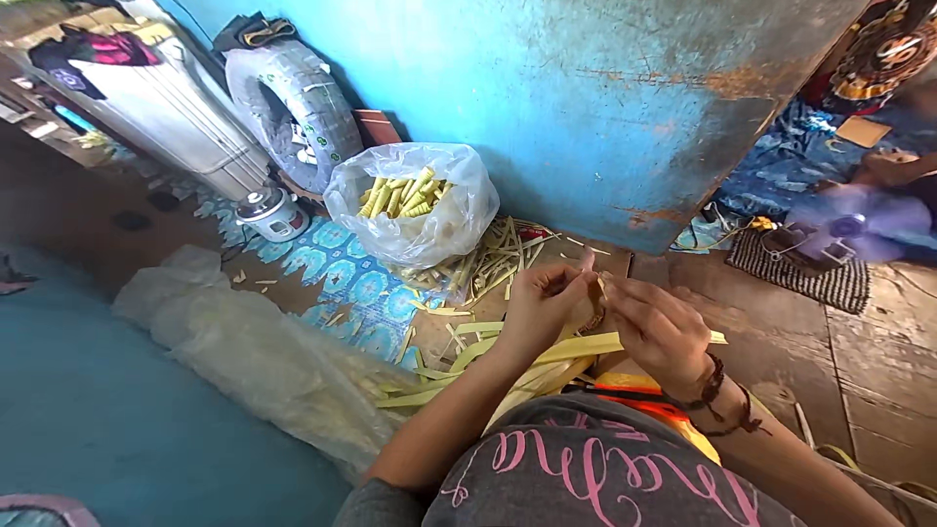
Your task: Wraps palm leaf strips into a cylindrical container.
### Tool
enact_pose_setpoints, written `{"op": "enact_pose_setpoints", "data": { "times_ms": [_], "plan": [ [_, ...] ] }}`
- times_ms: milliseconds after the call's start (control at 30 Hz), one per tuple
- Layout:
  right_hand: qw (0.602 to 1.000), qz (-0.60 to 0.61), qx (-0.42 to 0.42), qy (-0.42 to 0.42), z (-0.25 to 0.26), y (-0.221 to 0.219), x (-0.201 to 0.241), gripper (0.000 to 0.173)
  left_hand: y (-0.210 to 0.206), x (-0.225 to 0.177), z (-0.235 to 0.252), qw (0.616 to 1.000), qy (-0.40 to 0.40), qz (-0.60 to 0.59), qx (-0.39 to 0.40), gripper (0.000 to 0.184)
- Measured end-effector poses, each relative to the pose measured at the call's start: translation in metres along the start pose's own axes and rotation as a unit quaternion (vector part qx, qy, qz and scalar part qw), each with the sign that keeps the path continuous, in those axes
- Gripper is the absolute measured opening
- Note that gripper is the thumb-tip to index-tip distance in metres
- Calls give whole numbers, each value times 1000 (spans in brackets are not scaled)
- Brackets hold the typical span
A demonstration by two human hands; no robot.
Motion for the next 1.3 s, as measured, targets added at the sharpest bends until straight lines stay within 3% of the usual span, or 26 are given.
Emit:
{"op": "enact_pose_setpoints", "data": {
  "times_ms": [100,200,267,333,433,533,600,700,800,867,933,1000,1033,1100,1133,1167,1233,1300],
  "plan": [
    [998,68,8,-1,-3,-1,-7,16,-10,-13,-12,995,-7,-68,69,19],
    [979,148,25,-141,6,0,-30,22,-10,-17,-13,995,-35,-26,91,19],
    [964,158,40,-210,11,-2,-38,21,-4,-18,-10,994,-81,47,57,13],
    [979,99,28,-175,12,2,-29,20,7,-13,-8,992,-107,61,-5,7],
    [995,61,-25,-70,9,12,-6,12,8,-4,-13,996,-31,-69,-48,9],
    [992,118,-45,-26,1,16,6,12,-13,3,-22,947,108,-303,2,25],
    [988,141,-49,-27,-1,16,10,15,-29,12,-25,922,170,-340,69,25],
    [984,162,-52,-59,-2,12,2,11,-39,17,-26,923,190,-314,121,30],
    [983,148,-35,-105,2,17,-9,5,-16,12,-11,967,84,-226,83,10],
    [980,143,-6,-135,1,16,-24,14,6,-8,-6,994,-27,-98,39,5],
    [974,122,70,-177,-13,-2,-49,21,36,-51,-6,981,-186,38,-33,5],
    [943,63,227,-234,-52,-38,-82,27,73,-108,-24,901,-359,196,-143,11],
    [907,33,332,-259,-82,-56,-97,33,91,-135,-40,830,-443,270,-203,16],
    [794,1,534,-289,-146,-82,-117,51,118,-176,-67,694,-585,319,-272,16],
    [747,-4,597,-293,-172,-86,-121,58,122,-187,-75,654,-629,315,-278,13],
    [726,-11,623,-290,-186,-88,-122,57,118,-191,-78,637,-646,324,-269,11],
    [734,-25,623,-271,-192,-85,-122,50,93,-178,-64,672,-604,377,-202,13],
    [740,-12,617,-267,-192,-80,-118,45,70,-136,-36,757,-523,373,-118,14]
  ]
}}
Point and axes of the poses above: each hand's wrist, its own z-axis towards the middle knuckle, its own y-axis out of the back of the hand, x = y × z, the point moved 9 cm from there along z, towards the middle knuckle, and after that the axes turned 12 degrees about -z, right-handed, at the moved point
